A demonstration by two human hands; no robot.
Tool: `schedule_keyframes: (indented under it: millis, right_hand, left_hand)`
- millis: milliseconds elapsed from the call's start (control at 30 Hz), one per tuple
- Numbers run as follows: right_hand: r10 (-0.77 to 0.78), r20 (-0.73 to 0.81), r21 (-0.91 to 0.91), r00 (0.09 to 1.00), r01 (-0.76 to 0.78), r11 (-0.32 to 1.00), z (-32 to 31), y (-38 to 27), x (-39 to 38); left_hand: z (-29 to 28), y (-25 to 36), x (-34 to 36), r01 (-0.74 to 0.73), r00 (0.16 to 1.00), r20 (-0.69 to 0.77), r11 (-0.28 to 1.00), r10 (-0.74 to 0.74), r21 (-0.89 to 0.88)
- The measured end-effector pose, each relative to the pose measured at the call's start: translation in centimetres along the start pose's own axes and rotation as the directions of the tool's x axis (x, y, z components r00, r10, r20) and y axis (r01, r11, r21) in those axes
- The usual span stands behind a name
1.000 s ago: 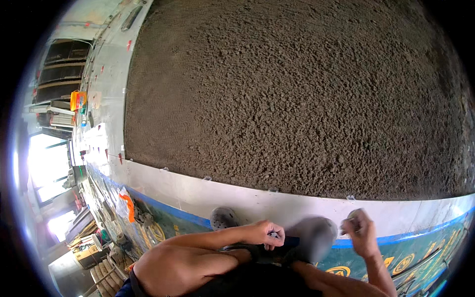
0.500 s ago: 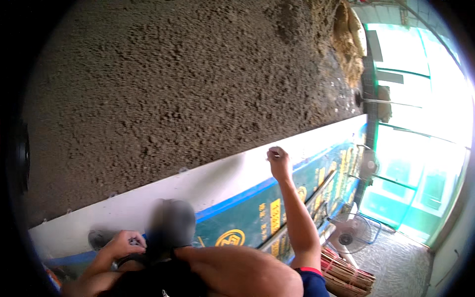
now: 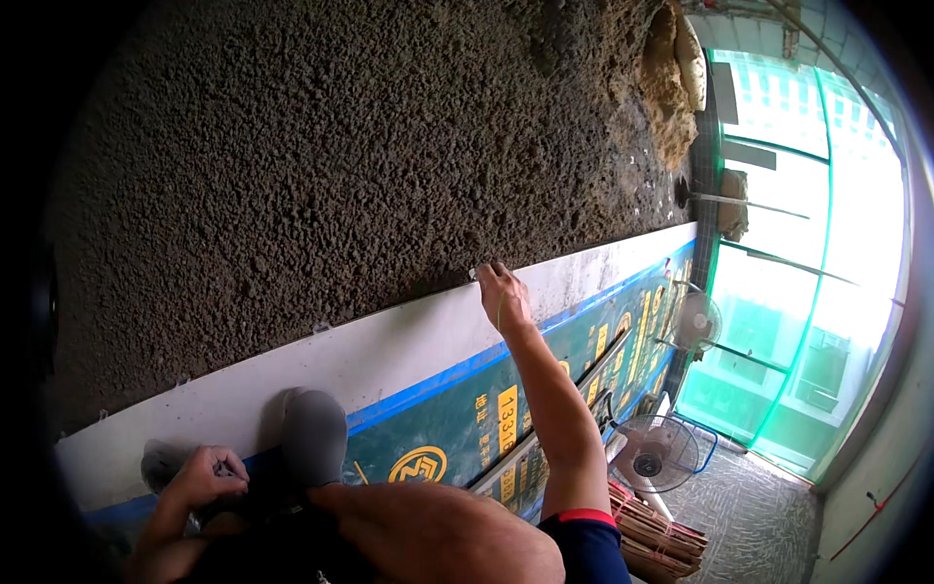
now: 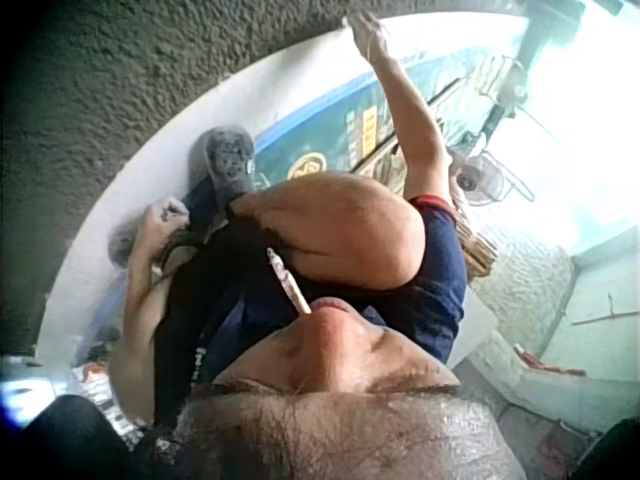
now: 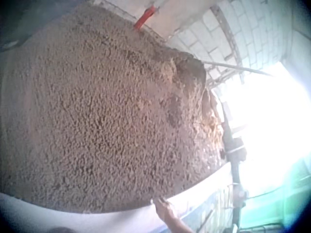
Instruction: The person smooths the bedding material using a notched trowel before placing a tile into position and inserting plastic leveling spacers along the edges.
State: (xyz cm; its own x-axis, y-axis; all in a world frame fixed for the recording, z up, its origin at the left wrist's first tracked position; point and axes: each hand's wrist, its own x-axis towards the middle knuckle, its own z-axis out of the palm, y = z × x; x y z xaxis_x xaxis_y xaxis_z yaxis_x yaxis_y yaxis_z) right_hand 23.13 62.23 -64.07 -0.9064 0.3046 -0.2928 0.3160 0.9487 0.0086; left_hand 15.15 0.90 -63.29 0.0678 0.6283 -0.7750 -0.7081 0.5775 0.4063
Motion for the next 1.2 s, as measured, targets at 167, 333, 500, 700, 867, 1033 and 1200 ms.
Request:
schedule_keyframes:
  millis: [167,333,500,700,867,1033,1200]
  right_hand:
    - [-0.116,0.012,-0.008,0.993,0.116,0.993,0.4,0.2,-0.5]
    - [-0.149,0.105,-0.029,0.983,0.153,0.988,0.0,0.3,-0.3]
    - [-0.121,0.284,-0.105,0.951,0.156,0.982,-1.0,-0.2,1.2]
    - [-0.066,0.028,-0.017,0.997,0.067,0.998,-2.1,-2.1,-1.4]
    - [-0.360,0.170,0.320,0.917,0.294,0.901,-0.3,-11.6,-8.7]
    - [-0.459,0.493,0.716,0.739,-0.045,0.697,-1.2,-23.0,-13.9]
    - [-0.326,0.771,0.596,0.548,-0.439,0.672,-9.9,-31.2,-11.9]
  left_hand:
    - [-0.3,-0.3,0.6,-0.048,0.999,0.016,0.999,0.048,0.009]
    - [-0.4,-0.8,1.0,-0.063,0.998,0.002,0.996,0.063,0.067]
    - [-0.4,0.9,0.5,-0.022,1.000,-0.021,0.997,0.023,0.067]
    - [-1.0,0.1,0.5,-0.077,0.996,-0.041,0.995,0.080,0.069]
    - [-0.7,1.8,-0.7,-0.028,0.997,-0.070,0.999,0.026,-0.033]
    - [-4.6,2.9,-2.2,-0.029,0.999,0.031,0.998,0.028,0.047]
    - [-6.8,1.3,-5.5,-0.189,0.979,-0.081,0.982,0.187,-0.016]
